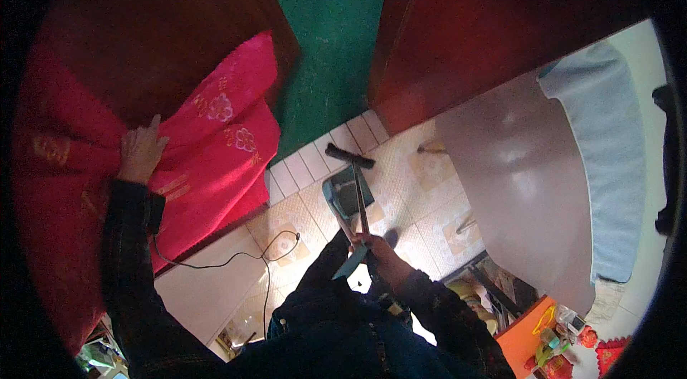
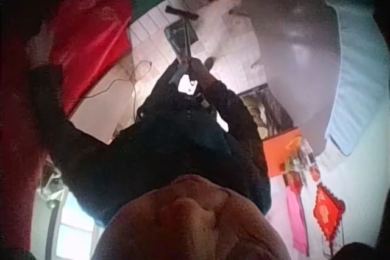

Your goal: The person sweeps the floor with a broom and dustpan in a tiled room, then moves into a bedroom with a green floor and continues sweeping. After sweeping, the person folds a striped duvet on the bed.

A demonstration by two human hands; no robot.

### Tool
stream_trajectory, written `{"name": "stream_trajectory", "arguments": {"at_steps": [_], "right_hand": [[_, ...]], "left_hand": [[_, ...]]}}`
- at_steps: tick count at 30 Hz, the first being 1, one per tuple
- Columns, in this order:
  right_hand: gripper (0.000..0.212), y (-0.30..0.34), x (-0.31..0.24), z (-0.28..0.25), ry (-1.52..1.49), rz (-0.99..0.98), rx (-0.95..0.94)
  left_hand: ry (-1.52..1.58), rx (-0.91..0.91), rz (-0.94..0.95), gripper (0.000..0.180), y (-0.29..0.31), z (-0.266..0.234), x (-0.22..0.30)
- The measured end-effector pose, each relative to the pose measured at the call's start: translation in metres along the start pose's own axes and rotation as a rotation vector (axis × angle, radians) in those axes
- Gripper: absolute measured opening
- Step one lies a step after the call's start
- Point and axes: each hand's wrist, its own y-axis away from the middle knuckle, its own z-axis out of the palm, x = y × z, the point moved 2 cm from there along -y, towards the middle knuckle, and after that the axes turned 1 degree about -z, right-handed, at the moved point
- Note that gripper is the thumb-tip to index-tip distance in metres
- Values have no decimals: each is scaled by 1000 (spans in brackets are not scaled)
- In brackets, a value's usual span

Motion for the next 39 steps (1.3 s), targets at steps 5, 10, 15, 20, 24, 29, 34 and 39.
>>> {"name": "stream_trajectory", "arguments": {"at_steps": [5,10,15,20,24,29,34,39], "right_hand": [[15,-7,-9,5,83,83,-58],[16,-22,-14,-1,75,98,-85],[15,-43,-11,13,176,100,-43],[14,-37,-21,26,284,177,-40],[10,-31,-24,37,279,153,-88],[11,-30,-24,38,376,176,-91],[8,-36,-7,49,435,48,-47],[15,-46,20,64,256,-12,-19]], "left_hand": [[-52,-199,-89,57,81,5,-16],[122,-98,-247,54,195,34,-52],[-15,-386,-592,56,340,49,-81],[-1,-734,-960,54,457,62,-49],[319,-571,-803,50,442,129,39],[1436,-339,-138,49,272,150,189],[1346,-750,91,71,230,87,265],[1282,-615,-124,57,229,88,262]]}}
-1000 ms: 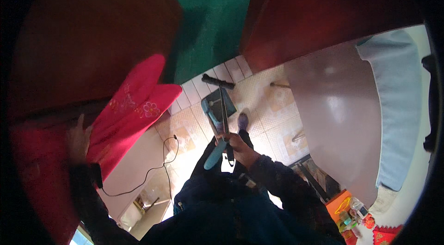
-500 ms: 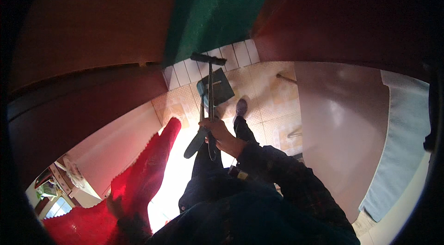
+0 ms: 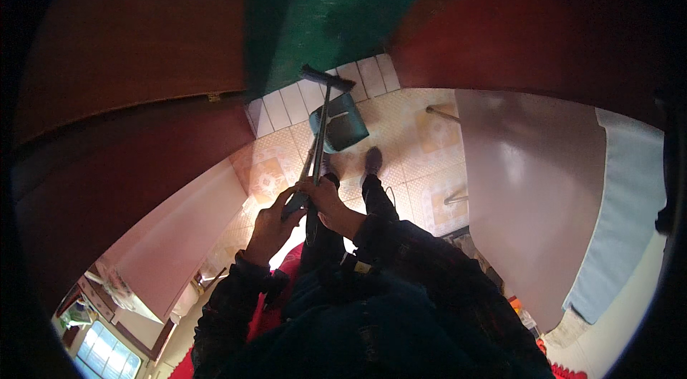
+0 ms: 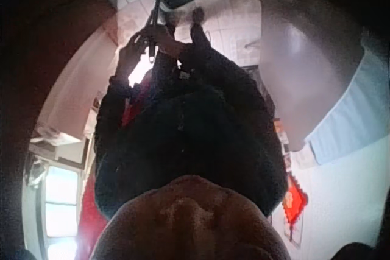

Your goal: The person sweeps the floor with a broom and dustpan in a tiled room, then moves into a bedroom with a green floor and continues sweeping. After sweeping, the person folds a striped duvet on the bed.

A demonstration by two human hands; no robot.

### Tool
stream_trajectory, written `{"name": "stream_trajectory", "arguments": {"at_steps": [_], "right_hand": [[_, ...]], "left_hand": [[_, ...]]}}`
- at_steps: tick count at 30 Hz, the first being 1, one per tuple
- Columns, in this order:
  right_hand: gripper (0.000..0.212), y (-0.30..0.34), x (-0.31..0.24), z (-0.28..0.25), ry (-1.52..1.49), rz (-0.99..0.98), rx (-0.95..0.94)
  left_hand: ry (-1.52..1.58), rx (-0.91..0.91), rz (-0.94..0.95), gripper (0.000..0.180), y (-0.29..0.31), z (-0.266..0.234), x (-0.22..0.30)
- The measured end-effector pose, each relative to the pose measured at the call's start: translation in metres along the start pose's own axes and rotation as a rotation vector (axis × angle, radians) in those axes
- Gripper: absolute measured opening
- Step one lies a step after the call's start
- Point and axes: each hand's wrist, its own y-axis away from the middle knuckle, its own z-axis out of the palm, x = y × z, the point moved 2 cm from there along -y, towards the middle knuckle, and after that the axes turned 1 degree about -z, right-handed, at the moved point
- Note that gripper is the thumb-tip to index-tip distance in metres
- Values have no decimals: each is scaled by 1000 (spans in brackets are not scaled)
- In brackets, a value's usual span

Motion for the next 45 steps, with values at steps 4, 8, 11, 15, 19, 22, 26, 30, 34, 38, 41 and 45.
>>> {"name": "stream_trajectory", "arguments": {"at_steps": [4,8,11,15,19,22,26,30,34,38,41,45], "right_hand": [[17,5,-10,-18,-53,7,-77],[26,25,-47,-63,185,18,-128],[22,42,-55,-88,128,139,-28],[19,50,-49,-128,193,246,191],[23,51,-38,-152,188,166,326],[31,51,-36,-151,325,-40,217],[12,35,-35,-153,-33,152,333],[11,7,-30,-164,-62,158,344],[22,-12,-22,-171,10,116,464],[14,-20,-37,-174,507,-265,432],[5,-30,-26,-171,350,-121,305],[36,-42,10,-150,-198,248,34]], "left_hand": [[-43,262,205,40,-2,-15,-19],[-112,436,242,32,-1,-41,-43],[55,565,197,27,-4,-52,-61],[129,613,123,28,-7,-50,-80],[118,720,135,24,-16,-49,-93],[283,763,254,24,-32,-54,-110],[160,662,142,29,-34,-63,-137],[145,696,193,27,-45,-65,-144],[87,660,140,23,-51,-62,-136],[146,570,89,25,-58,-54,-125],[49,534,60,27,-64,-55,-127],[8,468,65,25,-68,-49,-138]]}}
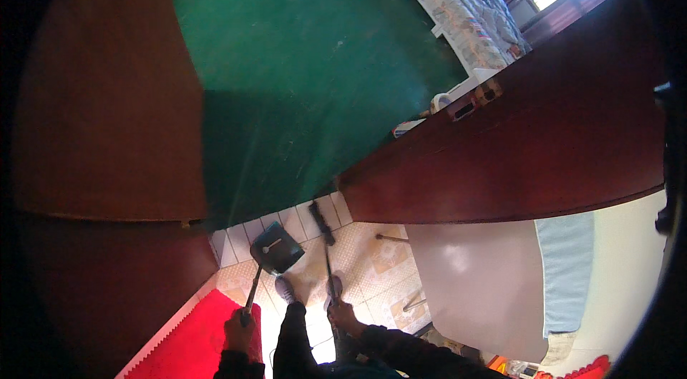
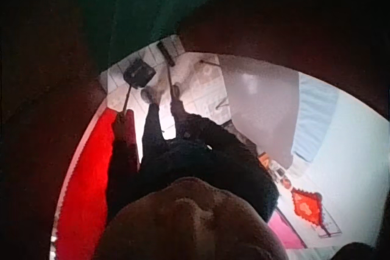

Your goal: The person sweeps the floor with a broom and dustpan in a tiled room, then moves into a bedroom with a green floor and continues sweeping. After sweeping, the person folds a striped duvet on the bed.

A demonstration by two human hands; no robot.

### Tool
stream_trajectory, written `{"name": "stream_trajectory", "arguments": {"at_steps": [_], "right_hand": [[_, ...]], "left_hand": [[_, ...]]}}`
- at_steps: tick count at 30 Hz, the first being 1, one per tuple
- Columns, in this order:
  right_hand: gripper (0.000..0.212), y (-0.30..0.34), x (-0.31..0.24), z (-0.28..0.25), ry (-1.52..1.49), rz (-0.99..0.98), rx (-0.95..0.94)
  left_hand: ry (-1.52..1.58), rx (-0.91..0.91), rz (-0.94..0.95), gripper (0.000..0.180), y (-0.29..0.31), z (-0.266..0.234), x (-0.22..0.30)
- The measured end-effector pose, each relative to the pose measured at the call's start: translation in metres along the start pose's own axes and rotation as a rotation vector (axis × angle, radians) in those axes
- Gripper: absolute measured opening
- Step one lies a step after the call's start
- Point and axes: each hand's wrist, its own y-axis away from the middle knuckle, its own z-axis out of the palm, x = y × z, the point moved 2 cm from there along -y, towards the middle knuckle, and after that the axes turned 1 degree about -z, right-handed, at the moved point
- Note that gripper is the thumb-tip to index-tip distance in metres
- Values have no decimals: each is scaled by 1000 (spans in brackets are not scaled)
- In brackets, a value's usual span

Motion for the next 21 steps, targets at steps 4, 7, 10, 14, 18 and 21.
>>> {"name": "stream_trajectory", "arguments": {"at_steps": [4,7,10,14,18,21], "right_hand": [[25,22,-1,42,-135,125,-575],[23,55,-25,72,435,-12,-278],[28,67,-49,102,834,-193,-38],[34,45,-101,126,1038,-474,58],[41,8,-194,158,784,-504,235],[38,-18,-258,184,548,-514,340]], "left_hand": [[-12,58,46,21,2,3,2],[-37,193,70,20,-8,-7,10],[103,150,71,15,-24,-24,15],[50,250,86,11,-49,-42,28],[108,267,201,9,-93,-64,57],[84,315,140,13,-124,-67,79]]}}
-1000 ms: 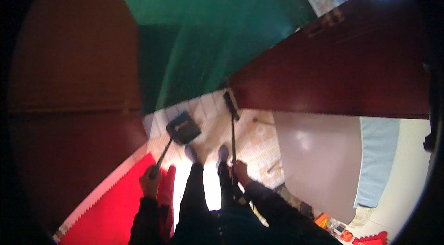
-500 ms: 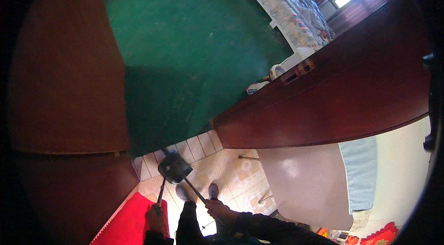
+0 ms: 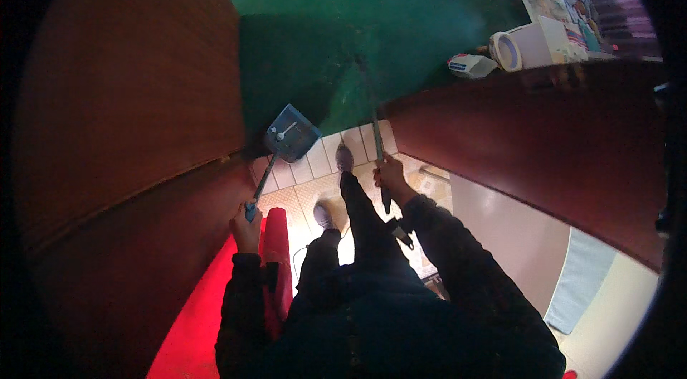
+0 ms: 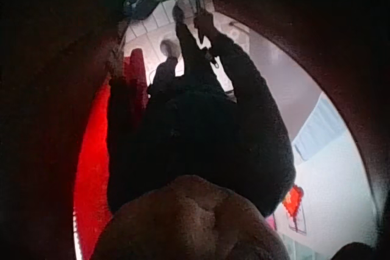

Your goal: The person sweeps the floor with a broom and dustpan in a tiled room, then moves into a bedroom with a green floor and continues sweeping. After sweeping, the person folds a striped duvet on the bed.

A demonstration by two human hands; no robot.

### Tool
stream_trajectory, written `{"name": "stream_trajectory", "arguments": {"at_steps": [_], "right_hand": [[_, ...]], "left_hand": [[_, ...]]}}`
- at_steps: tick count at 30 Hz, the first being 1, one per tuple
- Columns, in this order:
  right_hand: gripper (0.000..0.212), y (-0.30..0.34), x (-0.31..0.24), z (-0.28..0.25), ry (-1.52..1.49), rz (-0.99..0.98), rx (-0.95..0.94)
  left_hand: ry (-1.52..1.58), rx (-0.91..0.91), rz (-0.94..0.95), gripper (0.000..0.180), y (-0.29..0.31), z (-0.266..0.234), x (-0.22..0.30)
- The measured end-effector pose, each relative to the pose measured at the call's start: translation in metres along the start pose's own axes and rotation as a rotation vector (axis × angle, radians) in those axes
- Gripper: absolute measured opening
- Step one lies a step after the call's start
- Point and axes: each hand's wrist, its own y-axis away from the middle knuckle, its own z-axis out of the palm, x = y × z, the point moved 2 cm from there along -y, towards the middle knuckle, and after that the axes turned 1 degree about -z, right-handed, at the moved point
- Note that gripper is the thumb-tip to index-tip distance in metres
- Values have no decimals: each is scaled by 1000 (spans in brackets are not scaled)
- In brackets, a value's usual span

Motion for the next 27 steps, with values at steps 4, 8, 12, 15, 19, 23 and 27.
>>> {"name": "stream_trajectory", "arguments": {"at_steps": [4,8,12,15,19,23,27], "right_hand": [[4,-72,-53,0,-84,-29,18],[5,-105,-55,18,-203,-52,-50],[11,-68,-30,51,454,-40,-188],[24,-35,-41,59,-125,408,-366],[17,-8,-76,70,-68,350,-387],[30,-15,-103,74,-60,168,-151],[30,-56,-142,68,-61,63,-112]], "left_hand": [[95,-59,-124,16,-54,20,13],[116,-74,-127,15,-93,32,24],[117,-63,-118,15,-108,40,31],[30,-94,-178,18,-126,40,28],[125,-142,-180,21,-148,33,33],[148,-198,-90,20,-180,32,48],[176,-290,-61,20,-235,42,64]]}}
